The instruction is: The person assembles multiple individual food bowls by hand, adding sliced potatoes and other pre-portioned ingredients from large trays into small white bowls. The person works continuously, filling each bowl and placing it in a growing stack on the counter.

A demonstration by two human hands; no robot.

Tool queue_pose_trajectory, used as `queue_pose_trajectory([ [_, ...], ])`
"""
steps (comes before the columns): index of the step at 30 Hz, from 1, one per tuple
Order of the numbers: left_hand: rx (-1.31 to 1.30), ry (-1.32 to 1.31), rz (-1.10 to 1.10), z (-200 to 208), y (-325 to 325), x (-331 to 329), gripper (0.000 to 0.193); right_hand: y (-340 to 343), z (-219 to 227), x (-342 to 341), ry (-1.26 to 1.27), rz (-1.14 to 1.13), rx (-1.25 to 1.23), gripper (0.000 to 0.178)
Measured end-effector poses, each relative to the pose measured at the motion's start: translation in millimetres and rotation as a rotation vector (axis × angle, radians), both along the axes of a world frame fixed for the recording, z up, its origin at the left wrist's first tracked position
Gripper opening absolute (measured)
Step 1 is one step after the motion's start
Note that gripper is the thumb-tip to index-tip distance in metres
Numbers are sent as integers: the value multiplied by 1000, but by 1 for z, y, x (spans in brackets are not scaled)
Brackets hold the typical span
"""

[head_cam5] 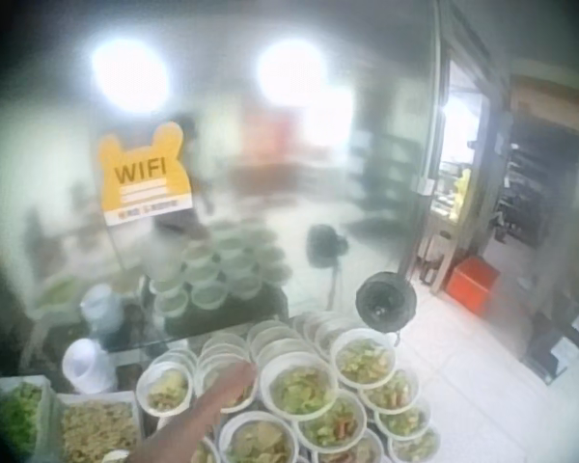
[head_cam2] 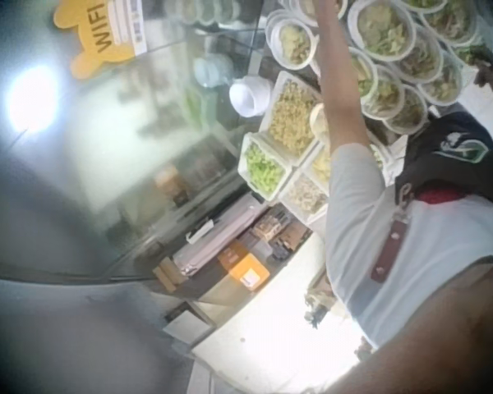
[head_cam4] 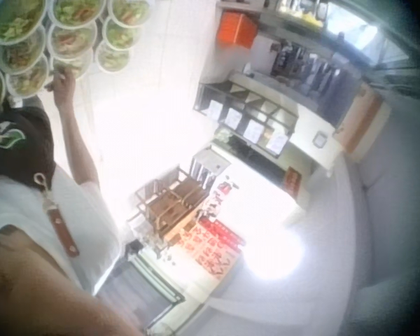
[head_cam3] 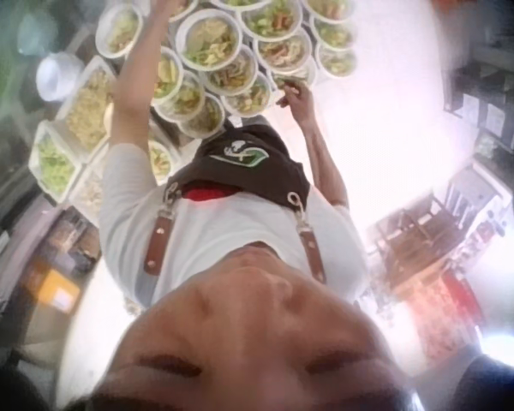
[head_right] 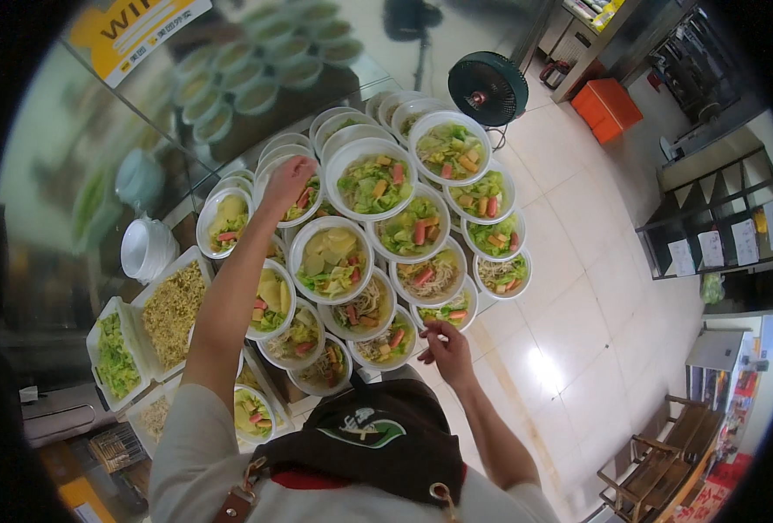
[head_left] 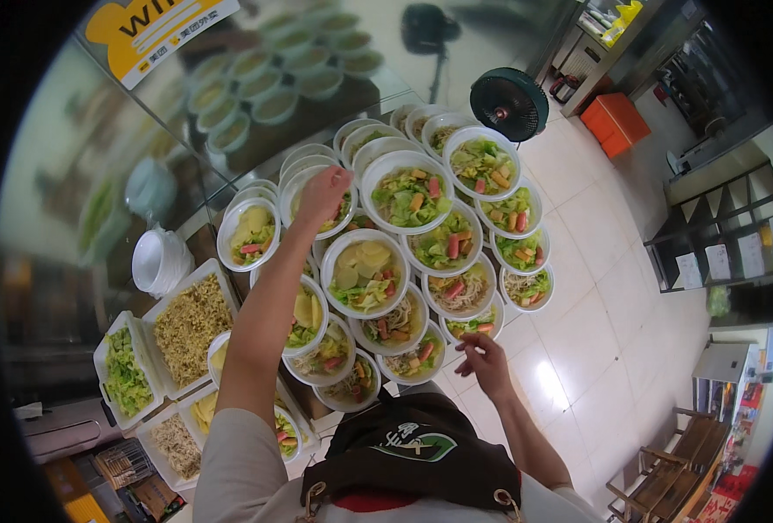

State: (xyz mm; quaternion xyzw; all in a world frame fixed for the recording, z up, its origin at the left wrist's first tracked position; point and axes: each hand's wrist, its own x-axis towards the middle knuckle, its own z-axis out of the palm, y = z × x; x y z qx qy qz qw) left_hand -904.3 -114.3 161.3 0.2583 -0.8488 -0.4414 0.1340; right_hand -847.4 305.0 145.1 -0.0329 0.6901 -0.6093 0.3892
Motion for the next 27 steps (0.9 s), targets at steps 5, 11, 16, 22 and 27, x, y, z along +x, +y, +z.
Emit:
queue_pose_trajectory([
  [5, 273, -190, -14, -8, 20, -26, 23, -8, 16, -48, 83, 44, -66, 25],
  [11, 223, 31, -81, 10, 24, 7, 19, -39, 18, -68, 81, 111, -141, 25],
  [16, 408, 146, -15, 56, 58, 92, 16, -99, 23, -76, 199, 19, -315, 39],
  [22, 475, 200, 109, 70, 111, 267, 18, -135, 49, 1, -244, 316, -506, 57],
  [27, 155, 173, 798, -21, 98, 487, 21, -156, 51, 100, -621, 393, -482, 55],
])
